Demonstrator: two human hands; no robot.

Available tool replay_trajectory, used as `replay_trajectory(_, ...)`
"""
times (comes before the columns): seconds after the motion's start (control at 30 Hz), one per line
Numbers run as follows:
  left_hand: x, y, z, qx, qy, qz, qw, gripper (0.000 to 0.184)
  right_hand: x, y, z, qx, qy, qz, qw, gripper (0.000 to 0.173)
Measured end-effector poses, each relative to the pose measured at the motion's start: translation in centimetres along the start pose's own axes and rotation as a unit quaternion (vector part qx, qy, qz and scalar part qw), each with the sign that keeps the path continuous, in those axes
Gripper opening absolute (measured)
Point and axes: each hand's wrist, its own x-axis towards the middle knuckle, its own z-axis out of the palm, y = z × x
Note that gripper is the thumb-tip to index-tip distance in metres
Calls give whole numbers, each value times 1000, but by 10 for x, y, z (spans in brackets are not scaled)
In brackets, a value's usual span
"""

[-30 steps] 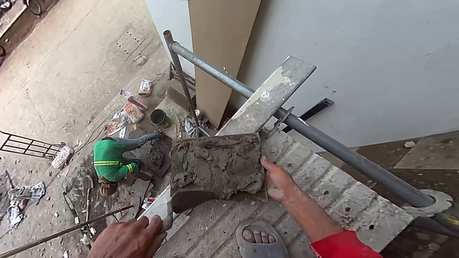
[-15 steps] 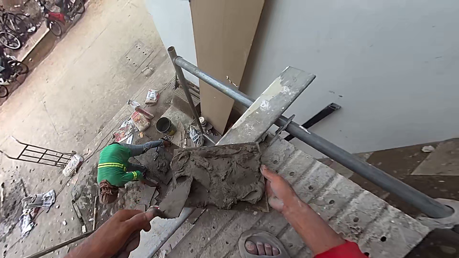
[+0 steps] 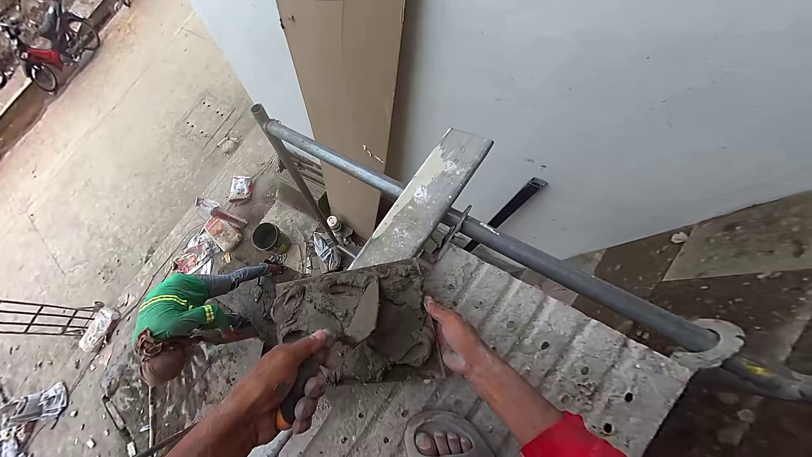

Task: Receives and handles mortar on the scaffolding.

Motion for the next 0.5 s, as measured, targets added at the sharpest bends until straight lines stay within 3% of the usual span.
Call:
replay_trajectory(0.13,15,13,17,37,22,-7,999,51,1,2,-2,2,-8,-2,1000,52)
replay_trajectory(0.23,-7,15,5,109,4,-8,994,50,-3,1,-3,2,-12,2,1000,52)
replay_trajectory(0.37,-30,-19,-17,80,11,-35,996,50,-2,3,-3,-10,-11,-2,1000,54)
replay_trajectory(0.5,-24,-41,-10,30,-21,-60,998,51,1,2,-1,-10,-3,2,1000,54)
